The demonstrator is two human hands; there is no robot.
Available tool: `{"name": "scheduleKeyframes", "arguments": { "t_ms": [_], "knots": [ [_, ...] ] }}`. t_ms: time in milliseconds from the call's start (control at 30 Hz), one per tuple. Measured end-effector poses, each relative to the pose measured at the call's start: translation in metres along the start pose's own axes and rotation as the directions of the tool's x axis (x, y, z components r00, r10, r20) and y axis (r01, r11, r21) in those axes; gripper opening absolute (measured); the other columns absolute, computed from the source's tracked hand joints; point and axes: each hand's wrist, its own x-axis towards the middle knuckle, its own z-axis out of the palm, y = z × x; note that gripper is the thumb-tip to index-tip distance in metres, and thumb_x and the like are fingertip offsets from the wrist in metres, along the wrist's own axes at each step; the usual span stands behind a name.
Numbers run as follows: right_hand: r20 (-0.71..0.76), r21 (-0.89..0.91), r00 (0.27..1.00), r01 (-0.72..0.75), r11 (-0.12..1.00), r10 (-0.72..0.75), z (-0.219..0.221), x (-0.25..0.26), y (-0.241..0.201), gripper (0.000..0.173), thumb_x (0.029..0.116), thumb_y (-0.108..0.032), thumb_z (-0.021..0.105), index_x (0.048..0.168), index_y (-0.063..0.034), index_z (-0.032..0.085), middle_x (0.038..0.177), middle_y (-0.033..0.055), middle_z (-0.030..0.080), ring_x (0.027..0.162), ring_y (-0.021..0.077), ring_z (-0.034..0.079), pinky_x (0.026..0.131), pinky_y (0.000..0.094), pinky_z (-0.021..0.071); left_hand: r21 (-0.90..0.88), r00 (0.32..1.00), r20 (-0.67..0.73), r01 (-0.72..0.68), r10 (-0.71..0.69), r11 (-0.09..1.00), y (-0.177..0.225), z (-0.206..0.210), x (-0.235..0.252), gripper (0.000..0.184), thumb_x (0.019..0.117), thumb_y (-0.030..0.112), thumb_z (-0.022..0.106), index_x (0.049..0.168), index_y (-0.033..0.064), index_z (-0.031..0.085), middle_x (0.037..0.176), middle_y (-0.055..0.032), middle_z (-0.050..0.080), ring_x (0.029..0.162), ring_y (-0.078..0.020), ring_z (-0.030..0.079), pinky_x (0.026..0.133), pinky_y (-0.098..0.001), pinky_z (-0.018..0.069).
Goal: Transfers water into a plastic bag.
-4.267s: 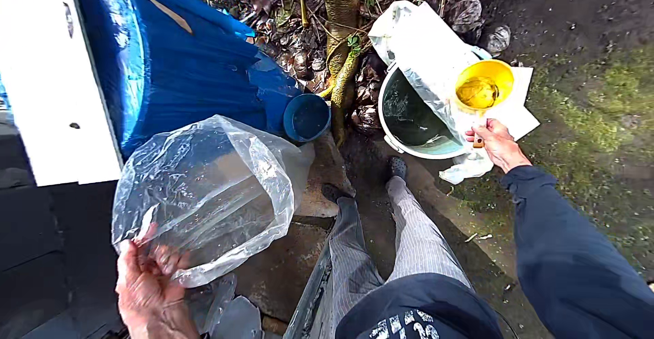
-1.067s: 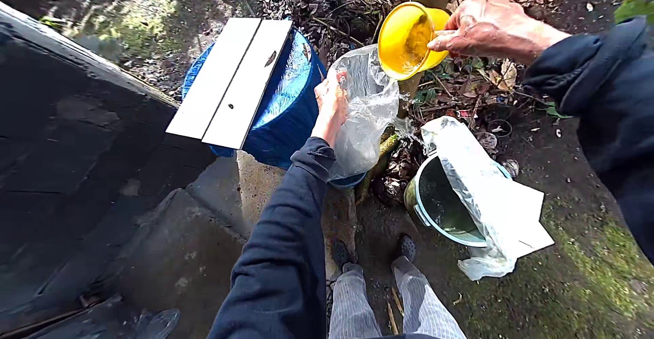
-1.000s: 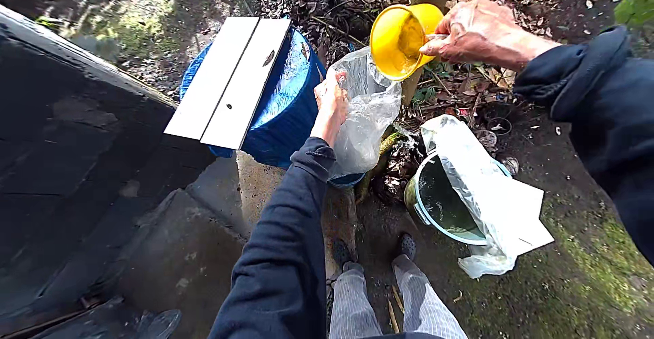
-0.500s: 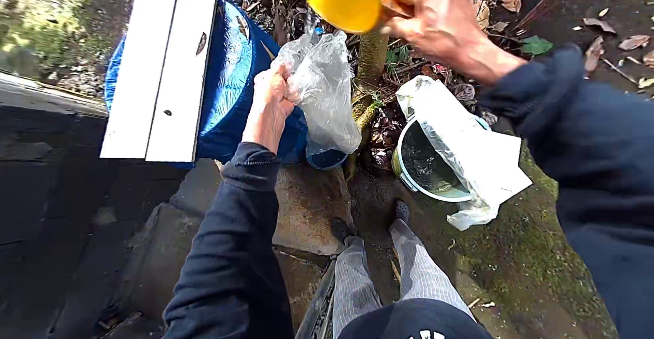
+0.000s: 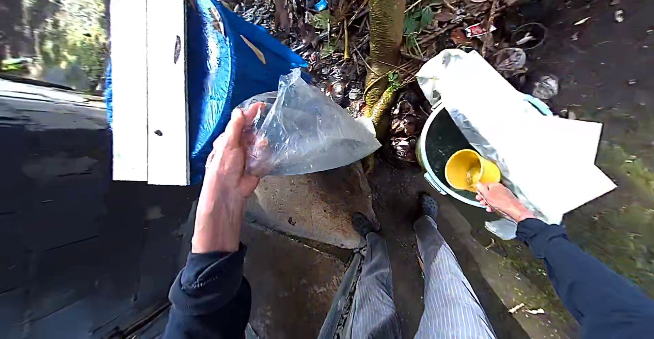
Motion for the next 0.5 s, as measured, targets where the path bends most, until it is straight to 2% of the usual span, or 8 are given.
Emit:
{"name": "scheduleKeyframes", "arguments": {
  "t_ms": [67, 100, 167, 233, 367, 400, 467, 500],
  "knots": [
    [-0.005, -0.087, 0.999, -0.050, 0.995, 0.049, 0.017, 0.047, 0.006, 0.048, 0.1120, -0.038, 0.038, 0.122, 0.0037, 0.061, 0.103, 0.0194, 0.070, 0.080, 0.0270, 0.070, 0.075, 0.0461, 0.0574, 0.106, 0.999, -0.031, -0.028, 0.032, 0.994, -0.003, 0.000, -0.002, 0.036, 0.1086, 0.039, 0.045, 0.132, 0.0199, 0.064, 0.076, 0.0044, 0.057, 0.053, -0.0047, 0.051, 0.046, -0.0197, 0.0461],
    [-0.029, -0.164, 0.998, -0.052, 0.985, 0.047, 0.026, 0.068, 0.008, 0.047, 0.1112, -0.036, 0.040, 0.121, 0.0047, 0.062, 0.106, 0.0220, 0.071, 0.087, 0.0316, 0.072, 0.082, 0.0509, 0.0571, 0.135, 0.998, -0.047, -0.029, 0.035, 0.990, -0.005, 0.000, -0.005, 0.034, 0.1086, 0.035, 0.046, 0.131, 0.0185, 0.065, 0.071, 0.0043, 0.053, 0.049, -0.0045, 0.047, 0.043, -0.0194, 0.0431],
    [-0.072, -0.312, 0.997, -0.056, 0.948, 0.035, 0.038, 0.098, 0.009, 0.043, 0.1087, -0.029, 0.047, 0.125, 0.0077, 0.063, 0.122, 0.0292, 0.066, 0.114, 0.0421, 0.066, 0.100, 0.0606, 0.0488, 0.167, 0.997, -0.071, 0.023, -0.011, 0.986, -0.007, 0.003, -0.010, 0.031, 0.1078, 0.033, 0.049, 0.128, 0.0182, 0.067, 0.073, 0.0023, 0.058, 0.052, -0.0051, 0.052, 0.046, -0.0203, 0.0475],
    [-0.103, -0.407, 0.994, -0.081, 0.910, 0.042, 0.046, 0.109, 0.007, 0.043, 0.1052, -0.025, 0.054, 0.131, 0.0088, 0.060, 0.137, 0.0323, 0.058, 0.132, 0.0460, 0.054, 0.109, 0.0637, 0.0409, 0.164, 0.994, -0.095, 0.075, -0.060, 0.984, -0.012, 0.008, -0.013, 0.031, 0.1082, 0.032, 0.048, 0.128, 0.0186, 0.068, 0.081, -0.0002, 0.065, 0.058, -0.0060, 0.058, 0.049, -0.0206, 0.0508],
    [-0.169, -0.428, 0.982, -0.148, 0.891, 0.082, 0.055, 0.144, 0.027, 0.044, 0.0982, -0.017, 0.063, 0.132, 0.0110, 0.057, 0.137, 0.0347, 0.057, 0.132, 0.0476, 0.054, 0.107, 0.0644, 0.0429, 0.215, 0.999, -0.045, -0.019, 0.029, 0.976, -0.018, 0.001, -0.017, 0.039, 0.1118, 0.032, 0.039, 0.140, 0.0191, 0.061, 0.118, -0.0023, 0.070, 0.091, -0.0098, 0.069, 0.071, -0.0248, 0.0595],
    [-0.158, -0.430, 0.982, -0.160, 0.889, 0.101, 0.057, 0.153, 0.034, 0.046, 0.0972, -0.016, 0.065, 0.133, 0.0112, 0.056, 0.138, 0.0349, 0.056, 0.133, 0.0473, 0.053, 0.108, 0.0638, 0.0421, 0.244, 0.995, -0.061, -0.062, 0.079, 0.968, -0.019, 0.000, -0.019, 0.038, 0.1121, 0.030, 0.038, 0.140, 0.0180, 0.062, 0.121, -0.0025, 0.070, 0.094, -0.0106, 0.070, 0.073, -0.0258, 0.0605],
    [-0.136, -0.430, 0.984, -0.160, 0.889, 0.112, 0.062, 0.172, 0.045, 0.046, 0.0970, -0.016, 0.065, 0.133, 0.0109, 0.056, 0.138, 0.0349, 0.056, 0.134, 0.0470, 0.052, 0.109, 0.0634, 0.0413, 0.307, 0.975, -0.117, -0.147, 0.190, 0.940, -0.022, -0.002, -0.023, 0.034, 0.1114, 0.028, 0.041, 0.131, 0.0159, 0.065, 0.105, -0.0005, 0.070, 0.083, -0.0083, 0.068, 0.068, -0.0243, 0.0596],
    [-0.127, -0.408, 0.987, -0.142, 0.902, 0.098, 0.064, 0.180, 0.048, 0.044, 0.0978, -0.016, 0.064, 0.132, 0.0107, 0.057, 0.137, 0.0349, 0.057, 0.133, 0.0472, 0.053, 0.109, 0.0641, 0.0414, 0.325, 0.963, -0.138, -0.178, 0.233, 0.929, -0.023, -0.002, -0.025, 0.031, 0.1110, 0.027, 0.042, 0.126, 0.0155, 0.067, 0.104, 0.0007, 0.070, 0.081, -0.0070, 0.067, 0.067, -0.0231, 0.0588]
  ]
}}
